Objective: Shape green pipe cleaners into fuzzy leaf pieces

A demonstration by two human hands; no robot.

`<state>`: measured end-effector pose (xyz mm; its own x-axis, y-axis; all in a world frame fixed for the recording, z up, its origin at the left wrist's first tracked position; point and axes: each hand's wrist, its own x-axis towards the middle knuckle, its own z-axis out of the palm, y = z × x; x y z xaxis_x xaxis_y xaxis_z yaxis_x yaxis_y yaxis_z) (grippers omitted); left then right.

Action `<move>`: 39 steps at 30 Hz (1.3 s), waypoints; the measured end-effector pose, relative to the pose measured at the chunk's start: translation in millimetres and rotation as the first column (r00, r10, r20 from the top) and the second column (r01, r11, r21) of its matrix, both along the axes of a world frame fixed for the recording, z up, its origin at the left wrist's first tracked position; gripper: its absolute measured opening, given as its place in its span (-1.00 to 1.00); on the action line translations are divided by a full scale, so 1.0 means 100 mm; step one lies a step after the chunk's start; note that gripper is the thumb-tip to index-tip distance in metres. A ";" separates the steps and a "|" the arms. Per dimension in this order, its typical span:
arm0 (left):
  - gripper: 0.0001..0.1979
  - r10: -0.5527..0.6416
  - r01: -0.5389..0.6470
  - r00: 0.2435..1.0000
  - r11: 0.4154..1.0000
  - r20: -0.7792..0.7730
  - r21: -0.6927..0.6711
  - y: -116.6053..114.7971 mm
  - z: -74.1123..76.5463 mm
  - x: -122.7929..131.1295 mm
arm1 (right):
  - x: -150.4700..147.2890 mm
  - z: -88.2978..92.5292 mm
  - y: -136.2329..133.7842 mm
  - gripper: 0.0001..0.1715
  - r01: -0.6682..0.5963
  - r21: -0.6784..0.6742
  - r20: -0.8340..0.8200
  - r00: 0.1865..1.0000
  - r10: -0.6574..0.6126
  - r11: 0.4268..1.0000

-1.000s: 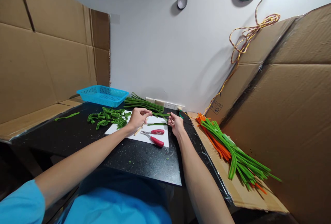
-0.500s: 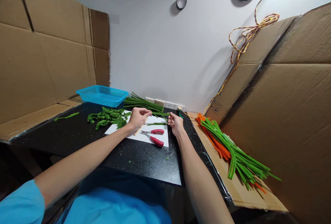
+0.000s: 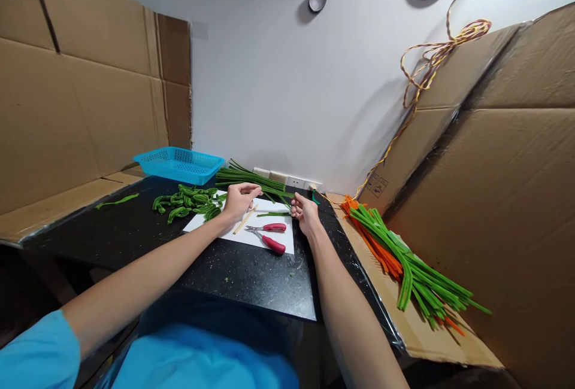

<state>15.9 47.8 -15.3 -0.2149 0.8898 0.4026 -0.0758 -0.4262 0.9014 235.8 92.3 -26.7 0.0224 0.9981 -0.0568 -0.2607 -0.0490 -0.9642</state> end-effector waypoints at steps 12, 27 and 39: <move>-0.79 -0.049 0.079 0.987 0.978 0.154 -0.192 0.03 0.01 -0.07 | -0.12 0.09 -0.16 -0.66 -0.187 0.073 0.108 0.978 0.179 0.980; -0.85 -0.180 0.199 0.978 0.954 0.103 -0.223 -0.07 0.06 0.00 | -0.36 0.22 -0.36 -0.58 -0.315 0.212 0.199 0.941 0.275 0.925; -0.84 -0.150 0.174 0.982 0.959 0.119 -0.226 -0.10 0.09 0.00 | -0.32 0.20 -0.32 -0.60 -0.261 0.231 0.206 0.955 0.215 0.937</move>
